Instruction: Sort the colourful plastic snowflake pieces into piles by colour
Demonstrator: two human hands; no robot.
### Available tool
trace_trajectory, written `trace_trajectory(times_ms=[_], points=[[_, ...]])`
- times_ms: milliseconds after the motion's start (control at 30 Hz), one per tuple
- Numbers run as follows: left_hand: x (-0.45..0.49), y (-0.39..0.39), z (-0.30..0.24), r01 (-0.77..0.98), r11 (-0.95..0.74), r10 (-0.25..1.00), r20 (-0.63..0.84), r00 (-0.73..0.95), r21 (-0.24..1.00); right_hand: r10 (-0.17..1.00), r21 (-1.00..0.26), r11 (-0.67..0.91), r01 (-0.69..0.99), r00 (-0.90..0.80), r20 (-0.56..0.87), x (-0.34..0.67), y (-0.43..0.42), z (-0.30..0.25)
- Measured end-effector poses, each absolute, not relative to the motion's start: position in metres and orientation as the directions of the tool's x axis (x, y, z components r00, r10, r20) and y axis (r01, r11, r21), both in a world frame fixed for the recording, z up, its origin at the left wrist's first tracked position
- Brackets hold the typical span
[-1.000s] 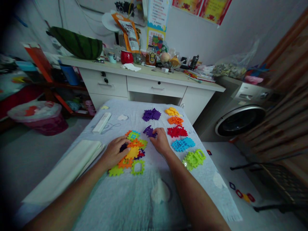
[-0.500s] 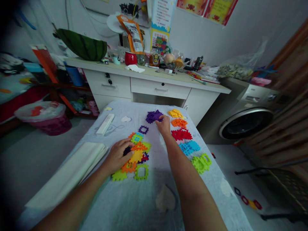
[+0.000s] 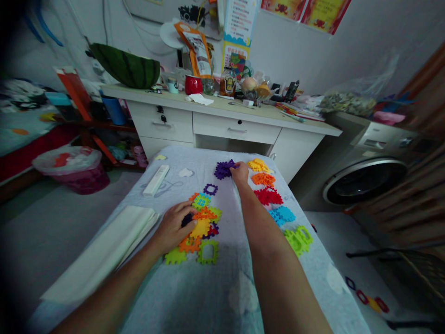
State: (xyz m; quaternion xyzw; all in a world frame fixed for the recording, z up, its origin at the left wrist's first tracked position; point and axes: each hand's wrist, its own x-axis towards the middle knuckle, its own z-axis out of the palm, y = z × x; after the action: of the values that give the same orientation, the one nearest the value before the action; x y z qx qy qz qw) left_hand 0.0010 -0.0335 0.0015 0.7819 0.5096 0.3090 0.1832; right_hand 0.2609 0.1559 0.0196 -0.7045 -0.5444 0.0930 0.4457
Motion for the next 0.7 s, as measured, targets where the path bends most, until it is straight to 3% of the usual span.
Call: trace_trajectory(times_ms=[233,433,700], points=[[0.001,-0.034,0.002,0.69,-0.408,0.913,0.28,0.298,0.598,0.928,-0.737,0.046,0.674,0.245,0.282,0.258,0.146,0.019],[0.001,-0.034,0.002,0.689,-0.414,0.91,0.296,0.291,0.595,0.925,-0.71,0.19,0.678,0.119,0.361,0.245,0.126,0.023],[0.001,-0.034,0.001,0.689,-0.418,0.907,0.31,0.284,0.592,0.929,-0.528,0.371,0.764,-0.293,0.228,0.212,0.082,0.024]])
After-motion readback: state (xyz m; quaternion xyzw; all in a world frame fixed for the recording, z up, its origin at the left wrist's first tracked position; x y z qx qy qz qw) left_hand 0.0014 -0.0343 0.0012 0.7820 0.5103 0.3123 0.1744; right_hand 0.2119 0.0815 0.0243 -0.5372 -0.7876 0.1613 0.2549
